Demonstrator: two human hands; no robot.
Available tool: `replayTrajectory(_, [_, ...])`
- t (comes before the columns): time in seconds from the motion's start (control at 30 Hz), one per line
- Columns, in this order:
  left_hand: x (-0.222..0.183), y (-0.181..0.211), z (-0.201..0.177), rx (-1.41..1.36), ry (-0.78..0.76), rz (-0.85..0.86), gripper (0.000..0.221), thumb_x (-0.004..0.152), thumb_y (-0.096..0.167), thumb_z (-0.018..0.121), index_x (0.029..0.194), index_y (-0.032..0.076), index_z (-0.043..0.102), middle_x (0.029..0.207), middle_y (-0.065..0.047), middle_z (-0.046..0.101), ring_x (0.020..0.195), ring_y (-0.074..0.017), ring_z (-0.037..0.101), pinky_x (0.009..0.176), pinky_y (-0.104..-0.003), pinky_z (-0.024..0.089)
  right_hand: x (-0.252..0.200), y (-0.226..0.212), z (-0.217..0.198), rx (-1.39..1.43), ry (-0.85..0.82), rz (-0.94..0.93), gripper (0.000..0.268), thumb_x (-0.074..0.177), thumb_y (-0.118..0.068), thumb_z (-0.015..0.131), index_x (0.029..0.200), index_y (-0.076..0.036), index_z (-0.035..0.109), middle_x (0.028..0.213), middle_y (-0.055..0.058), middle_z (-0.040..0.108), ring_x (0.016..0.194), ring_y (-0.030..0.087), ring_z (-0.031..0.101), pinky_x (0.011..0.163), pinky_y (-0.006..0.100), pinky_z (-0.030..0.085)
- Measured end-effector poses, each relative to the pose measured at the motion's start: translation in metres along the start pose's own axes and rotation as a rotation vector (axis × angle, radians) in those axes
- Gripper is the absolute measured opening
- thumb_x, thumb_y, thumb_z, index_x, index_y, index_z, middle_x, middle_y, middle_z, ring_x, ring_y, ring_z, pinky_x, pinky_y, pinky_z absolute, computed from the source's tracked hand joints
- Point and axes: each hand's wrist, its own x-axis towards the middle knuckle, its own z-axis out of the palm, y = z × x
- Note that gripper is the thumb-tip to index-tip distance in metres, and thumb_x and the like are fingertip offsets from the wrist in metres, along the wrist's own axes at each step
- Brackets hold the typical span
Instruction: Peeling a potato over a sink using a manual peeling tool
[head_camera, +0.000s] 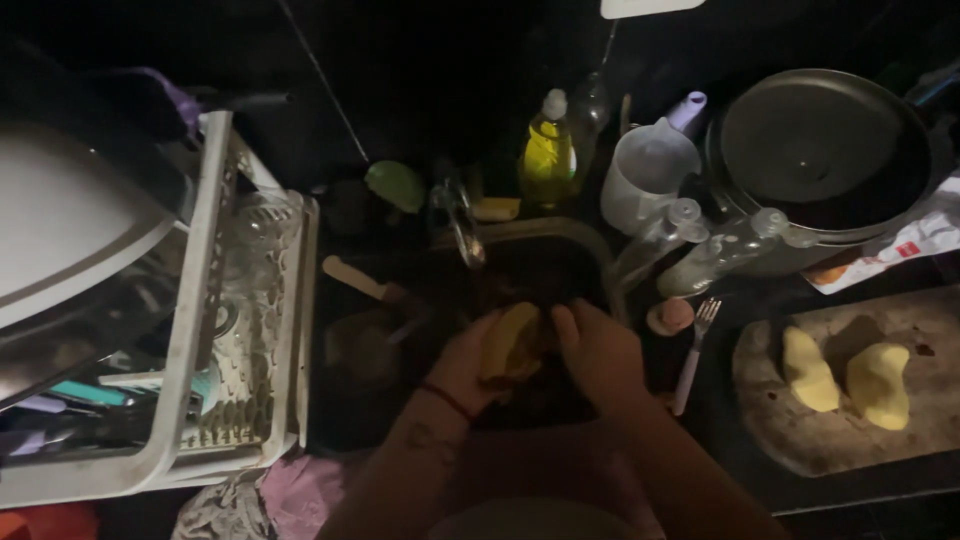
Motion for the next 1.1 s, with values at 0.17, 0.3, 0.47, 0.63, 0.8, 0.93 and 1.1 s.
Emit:
replayTrajectory(0.17, [0.015,-0.003,-0.003,0.088,0.029,-0.156,0.057,0.089,0.044,0.076,0.139,0.019,0.065,0.131,-0.005,0.076,0.115,-0.0239,0.074,0.097,-0.037,0.055,-0.010,-0.010,0.039,-0.179,-0.108,-0.144,0.060,0.117,-0.058,0.039,0.120,-0.011,0.077,0.098,0.011,0.082,0.094,0.026,0.082,0.079,0.038,0.066])
replayTrajectory(0.3, [0.037,-0.001,-0.006,0.143,0.052,-0.239,0.050,0.091,0.045,0.073,0.133,0.018,0.067,0.125,-0.007,0.077,0.110,-0.0274,0.076,0.091,-0.041,0.057,-0.036,-0.007,0.093,0.169,-0.280,0.019,0.061,0.114,-0.058,0.046,0.128,-0.010,0.079,0.107,0.015,0.084,0.107,0.031,0.082,0.090,0.043,0.065])
replayTrajectory(0.47, [0.044,0.111,-0.042,0.181,-0.093,-0.494,0.050,0.100,0.046,0.064,0.138,0.013,0.066,0.132,-0.011,0.072,0.120,-0.0276,0.069,0.101,-0.041,0.054,0.008,0.034,0.078,-0.741,-0.255,-0.254,0.052,0.115,-0.067,0.035,0.126,-0.035,0.074,0.111,-0.017,0.076,0.106,0.004,0.073,0.097,0.020,0.056])
replayTrajectory(0.63, [0.034,0.184,-0.054,0.146,-0.291,-0.683,0.059,0.108,0.049,0.055,0.152,0.010,0.062,0.152,-0.015,0.065,0.141,-0.0249,0.059,0.120,-0.038,0.049,0.027,-0.007,0.019,0.112,0.024,-0.058,0.059,0.116,-0.061,0.045,0.118,-0.012,0.078,0.101,0.014,0.081,0.099,0.033,0.080,0.084,0.047,0.064])
replayTrajectory(0.8, [0.039,0.114,-0.037,0.061,-0.145,-0.513,0.060,0.102,0.061,0.054,0.147,0.023,0.063,0.148,-0.012,0.067,0.131,-0.0332,0.066,0.105,-0.047,0.059,-0.017,-0.012,0.053,-0.082,-0.112,-0.315,0.048,0.112,-0.055,0.049,0.115,-0.014,0.072,0.104,0.015,0.078,0.103,0.037,0.078,0.087,0.051,0.064])
replayTrajectory(0.93, [0.045,0.089,-0.039,0.428,-0.045,-0.152,0.018,0.097,0.020,0.047,0.108,0.008,0.056,0.094,-0.020,0.072,0.080,-0.0394,0.069,0.067,-0.054,0.052,-0.019,0.029,0.112,0.002,-0.128,-0.274,0.031,0.106,-0.034,0.050,0.107,-0.016,0.075,0.100,0.009,0.078,0.088,0.030,0.075,0.081,0.045,0.056])
replayTrajectory(1.1, [0.043,0.039,-0.021,-0.739,0.039,-0.564,0.068,0.093,0.056,0.080,0.137,0.006,0.073,0.124,-0.006,0.078,0.114,-0.0166,0.066,0.100,-0.029,0.051,0.032,0.025,0.045,-0.271,-0.309,-0.063,0.056,0.117,-0.060,0.038,0.148,-0.024,0.068,0.129,-0.004,0.080,0.118,0.016,0.076,0.100,0.028,0.060])
